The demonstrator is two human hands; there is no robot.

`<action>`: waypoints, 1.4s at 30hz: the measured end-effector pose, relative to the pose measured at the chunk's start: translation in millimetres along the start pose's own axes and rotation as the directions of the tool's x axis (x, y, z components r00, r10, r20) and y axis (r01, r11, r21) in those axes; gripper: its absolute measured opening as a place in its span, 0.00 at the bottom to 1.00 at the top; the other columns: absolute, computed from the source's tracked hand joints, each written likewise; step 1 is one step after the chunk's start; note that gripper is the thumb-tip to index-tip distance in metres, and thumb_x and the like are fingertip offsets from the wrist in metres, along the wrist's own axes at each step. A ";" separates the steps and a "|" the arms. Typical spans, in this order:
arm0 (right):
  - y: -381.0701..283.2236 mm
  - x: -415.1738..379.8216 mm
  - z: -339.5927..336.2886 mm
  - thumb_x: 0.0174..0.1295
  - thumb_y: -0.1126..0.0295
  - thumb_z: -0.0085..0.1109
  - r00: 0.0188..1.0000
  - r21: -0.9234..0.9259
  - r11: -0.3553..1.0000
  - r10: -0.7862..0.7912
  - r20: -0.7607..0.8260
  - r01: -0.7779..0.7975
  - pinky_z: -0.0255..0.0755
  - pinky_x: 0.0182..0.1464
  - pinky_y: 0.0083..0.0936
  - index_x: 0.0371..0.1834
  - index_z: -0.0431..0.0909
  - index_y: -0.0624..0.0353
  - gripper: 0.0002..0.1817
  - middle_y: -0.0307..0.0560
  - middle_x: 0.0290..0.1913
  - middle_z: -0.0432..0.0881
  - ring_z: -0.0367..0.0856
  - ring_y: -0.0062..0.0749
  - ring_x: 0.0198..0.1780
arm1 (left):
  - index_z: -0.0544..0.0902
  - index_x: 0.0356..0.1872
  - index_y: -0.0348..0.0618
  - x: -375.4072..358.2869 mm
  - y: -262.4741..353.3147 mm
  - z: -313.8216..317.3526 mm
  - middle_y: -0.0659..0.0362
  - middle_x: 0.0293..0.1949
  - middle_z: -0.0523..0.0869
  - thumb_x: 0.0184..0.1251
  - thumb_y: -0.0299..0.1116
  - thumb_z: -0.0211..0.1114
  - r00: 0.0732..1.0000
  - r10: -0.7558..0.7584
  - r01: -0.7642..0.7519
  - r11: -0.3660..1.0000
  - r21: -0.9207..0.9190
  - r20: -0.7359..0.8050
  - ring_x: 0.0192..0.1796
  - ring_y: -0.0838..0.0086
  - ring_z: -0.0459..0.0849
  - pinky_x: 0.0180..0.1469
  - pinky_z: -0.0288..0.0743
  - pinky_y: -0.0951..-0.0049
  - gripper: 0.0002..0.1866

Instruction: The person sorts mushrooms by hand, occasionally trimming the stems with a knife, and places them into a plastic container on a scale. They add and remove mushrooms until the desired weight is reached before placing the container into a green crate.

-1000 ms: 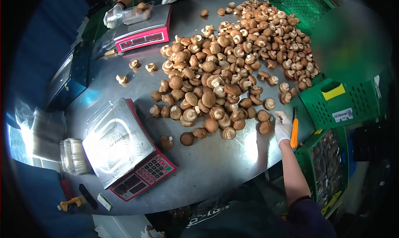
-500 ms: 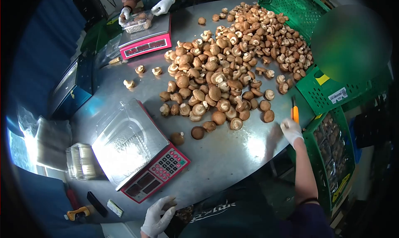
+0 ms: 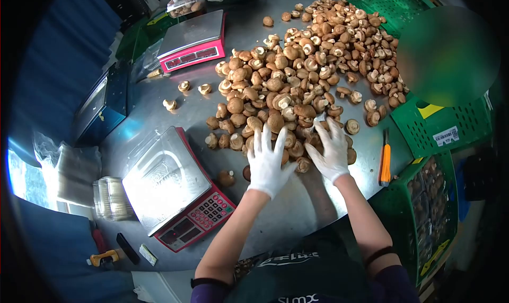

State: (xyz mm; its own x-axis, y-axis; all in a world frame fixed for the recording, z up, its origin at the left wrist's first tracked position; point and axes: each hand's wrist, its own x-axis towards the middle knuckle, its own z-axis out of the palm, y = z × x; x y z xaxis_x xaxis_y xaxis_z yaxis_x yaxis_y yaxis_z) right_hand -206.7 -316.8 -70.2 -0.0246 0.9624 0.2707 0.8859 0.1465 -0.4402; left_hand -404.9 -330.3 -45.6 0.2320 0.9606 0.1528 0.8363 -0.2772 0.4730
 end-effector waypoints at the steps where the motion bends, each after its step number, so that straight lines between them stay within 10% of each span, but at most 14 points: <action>1: 0.3 9.0 11.9 0.64 0.46 0.62 0.999 -0.063 0.997 -0.034 -0.021 0.032 0.50 0.75 0.55 0.73 0.70 0.42 0.35 0.61 0.75 0.63 0.59 0.59 0.75 | 0.65 0.74 0.58 18.2 3.2 4.1 0.41 0.77 0.53 0.52 0.44 0.76 1.000 -0.017 0.015 0.995 0.103 0.022 0.75 0.37 0.56 0.69 0.58 0.33 0.46; 3: -0.7 13.2 28.9 0.64 0.41 0.59 0.992 -0.060 0.997 -0.036 0.118 0.043 0.48 0.75 0.57 0.72 0.71 0.35 0.33 0.59 0.75 0.62 0.58 0.59 0.75 | 0.68 0.73 0.66 31.9 1.5 17.9 0.41 0.80 0.44 0.47 0.48 0.76 0.990 -0.081 0.057 0.977 0.205 0.111 0.78 0.38 0.50 0.69 0.54 0.26 0.46; 8: -3.6 -24.1 21.8 0.54 0.58 0.69 0.956 0.244 0.928 -0.293 0.017 0.280 0.65 0.65 0.52 0.60 0.81 0.43 0.26 0.64 0.69 0.65 0.69 0.61 0.63 | 0.76 0.65 0.55 -16.4 -10.1 34.9 0.45 0.74 0.62 0.45 0.43 0.74 0.991 0.120 -0.116 0.991 0.070 -0.057 0.75 0.46 0.59 0.71 0.57 0.40 0.39; 16: -13.5 -75.6 11.0 0.53 0.50 0.69 0.865 0.239 0.875 -0.466 0.184 0.421 0.57 0.69 0.59 0.63 0.80 0.33 0.30 0.47 0.71 0.66 0.64 0.52 0.69 | 0.70 0.69 0.44 -116.4 -6.0 54.6 0.45 0.71 0.66 0.49 0.49 0.75 0.996 0.078 -0.077 0.997 0.025 -0.048 0.72 0.50 0.65 0.72 0.57 0.42 0.44; 20: -7.6 -69.3 5.1 0.58 0.49 0.67 0.879 0.321 0.852 -0.465 0.104 0.412 0.59 0.70 0.49 0.61 0.80 0.48 0.29 0.51 0.66 0.66 0.63 0.52 0.67 | 0.67 0.71 0.47 -117.1 -9.8 56.5 0.43 0.71 0.62 0.48 0.55 0.77 0.956 0.052 -0.024 0.995 0.099 -0.288 0.72 0.44 0.63 0.71 0.57 0.39 0.49; 26: -10.7 -33.5 17.9 0.64 0.49 0.61 0.964 0.189 0.959 -0.236 0.120 0.211 0.53 0.71 0.55 0.64 0.80 0.47 0.27 0.58 0.71 0.63 0.61 0.61 0.71 | 0.65 0.75 0.54 -71.3 5.6 30.0 0.42 0.77 0.57 0.42 0.63 0.77 0.981 -0.189 0.185 0.979 0.088 0.047 0.77 0.37 0.53 0.71 0.44 0.26 0.56; 33: -1.5 -79.2 17.9 0.66 0.50 0.59 0.914 0.258 0.906 -0.379 0.143 0.336 0.53 0.71 0.56 0.62 0.82 0.39 0.22 0.53 0.68 0.68 0.63 0.55 0.71 | 0.68 0.70 0.52 -129.4 8.4 45.9 0.45 0.72 0.64 0.47 0.47 0.80 0.997 0.011 -0.011 1.000 0.010 -0.074 0.74 0.39 0.62 0.69 0.57 0.33 0.46; 42: -8.5 -13.1 14.1 0.64 0.60 0.61 0.947 0.313 0.902 -0.321 0.023 0.298 0.66 0.57 0.45 0.58 0.81 0.51 0.20 0.49 0.59 0.77 0.77 0.48 0.56 | 0.53 0.76 0.34 -151.6 17.3 54.3 0.35 0.73 0.56 0.47 0.46 0.83 0.923 -0.330 0.307 0.942 -0.137 -0.200 0.75 0.39 0.58 0.74 0.60 0.49 0.61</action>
State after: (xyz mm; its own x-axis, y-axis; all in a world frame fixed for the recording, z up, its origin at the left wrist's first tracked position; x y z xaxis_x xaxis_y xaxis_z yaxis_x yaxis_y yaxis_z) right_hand -220.4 -327.5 -82.1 -0.3183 0.8693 0.3781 0.6466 0.4908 -0.5839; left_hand -398.6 -479.8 -107.7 -0.1613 0.9742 0.1581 0.7911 0.0318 0.6109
